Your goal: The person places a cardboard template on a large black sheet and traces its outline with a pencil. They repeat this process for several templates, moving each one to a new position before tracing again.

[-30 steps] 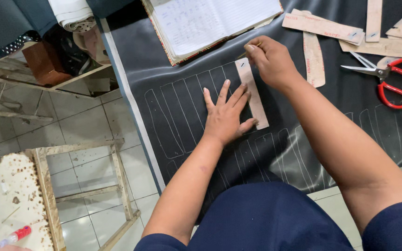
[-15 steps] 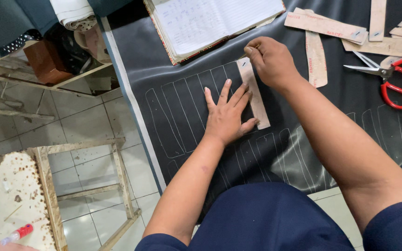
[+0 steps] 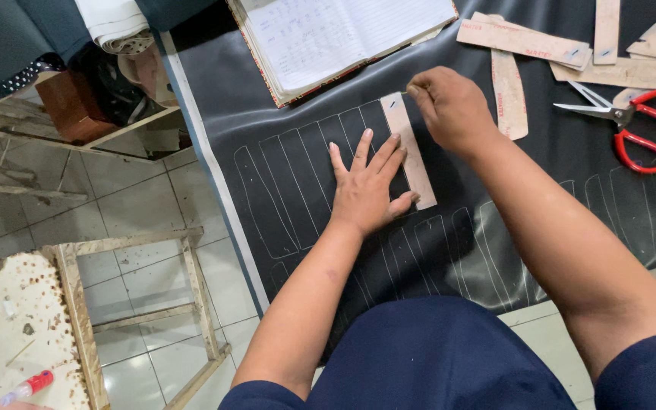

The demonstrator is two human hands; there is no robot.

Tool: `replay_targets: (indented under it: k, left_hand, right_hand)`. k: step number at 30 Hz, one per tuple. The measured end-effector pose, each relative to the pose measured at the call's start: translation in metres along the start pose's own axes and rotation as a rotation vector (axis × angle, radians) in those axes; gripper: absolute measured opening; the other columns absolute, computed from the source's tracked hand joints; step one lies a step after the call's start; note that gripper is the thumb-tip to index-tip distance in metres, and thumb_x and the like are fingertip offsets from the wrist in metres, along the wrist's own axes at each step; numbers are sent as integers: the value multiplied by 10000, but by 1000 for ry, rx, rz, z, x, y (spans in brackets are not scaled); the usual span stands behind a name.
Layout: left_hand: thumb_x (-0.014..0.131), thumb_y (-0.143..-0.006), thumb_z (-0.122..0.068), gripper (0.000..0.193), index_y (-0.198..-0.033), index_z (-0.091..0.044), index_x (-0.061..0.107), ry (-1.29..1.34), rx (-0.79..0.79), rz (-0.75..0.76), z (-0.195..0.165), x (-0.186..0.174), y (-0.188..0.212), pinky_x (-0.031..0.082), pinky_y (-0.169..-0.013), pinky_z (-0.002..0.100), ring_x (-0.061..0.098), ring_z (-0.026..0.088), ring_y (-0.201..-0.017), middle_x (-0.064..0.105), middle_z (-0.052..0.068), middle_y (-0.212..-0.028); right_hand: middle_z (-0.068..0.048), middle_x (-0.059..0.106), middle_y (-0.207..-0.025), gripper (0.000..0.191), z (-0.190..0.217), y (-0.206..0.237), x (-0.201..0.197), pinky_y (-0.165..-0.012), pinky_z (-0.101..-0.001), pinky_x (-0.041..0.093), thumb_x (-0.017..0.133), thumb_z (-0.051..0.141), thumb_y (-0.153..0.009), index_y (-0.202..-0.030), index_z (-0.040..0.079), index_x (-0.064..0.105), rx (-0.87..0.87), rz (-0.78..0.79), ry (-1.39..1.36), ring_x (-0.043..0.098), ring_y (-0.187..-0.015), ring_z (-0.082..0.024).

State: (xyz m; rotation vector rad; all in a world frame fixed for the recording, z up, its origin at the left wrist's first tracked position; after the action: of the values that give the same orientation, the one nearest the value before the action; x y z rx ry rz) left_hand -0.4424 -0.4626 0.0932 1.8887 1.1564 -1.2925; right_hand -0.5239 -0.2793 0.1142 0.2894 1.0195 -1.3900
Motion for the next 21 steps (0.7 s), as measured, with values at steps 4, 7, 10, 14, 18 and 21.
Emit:
replay_targets:
  k: [4,7,10,14,18,21]
  left_hand:
    - [725,-773,-599,802,-1451,-211,541,15,0,-4,-1,0,1,42,-1155,791,237,313,-1533,375,-52,-1603]
    - [730,-773,-599,822,-1460,-191,538,17,16,-48,-1,0,3,47,-1159,790,242,316,-1525,377,-44,-1603]
    - [728,-782,-593,795,-1451,-202,546,7,10,-39,-1,2,4,46,-1170,784,239,313,-1536,386,-51,-1600]
    - [720,-801,-600,791,-1457,-195,546,0,22,-69,-3,4,5,50,-1164,787,236,317,-1536,389,-41,-1598]
    - [719,-799,-603,791,-1453,-193,547,-1,21,-67,-4,6,5,53,-1164,783,235,316,-1537,394,-39,-1599]
    - [719,-798,-598,786,-1451,-196,549,0,17,-62,-3,7,6,51,-1169,779,236,313,-1538,400,-41,-1601]
  right_hand:
    - [-159,687,-1025,99,15,38,-15,-807,-446,535,653,131,-1063,-1079,39,688,-2,27,17,675,-942,-371]
    - [-151,690,-996,113,33,83,-30,-779,-408,545,656,140,-1032,-1068,35,678,126,87,-10,688,-900,-340]
    - [-137,697,-1001,133,48,123,-44,-781,-382,551,660,149,-1003,-1069,35,680,174,121,-23,698,-893,-317]
    - [-115,712,-988,134,58,148,-53,-763,-377,547,654,140,-982,-1067,50,706,278,168,10,703,-874,-304]
    - [-106,715,-984,141,60,154,-55,-761,-368,549,652,149,-987,-1073,52,709,289,157,8,707,-868,-290]
    - [-100,718,-987,141,61,156,-53,-758,-357,554,653,161,-996,-1069,50,702,289,130,-17,712,-867,-275]
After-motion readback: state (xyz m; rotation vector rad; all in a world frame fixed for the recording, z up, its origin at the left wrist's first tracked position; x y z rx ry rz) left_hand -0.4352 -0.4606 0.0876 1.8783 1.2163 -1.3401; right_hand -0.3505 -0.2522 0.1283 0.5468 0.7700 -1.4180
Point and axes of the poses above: each hand's wrist, its own y-axis away from the middle knuckle, its own x-axis out of the palm, z = x × y, the point moved 2 cm from there along -y, towards the middle knuckle
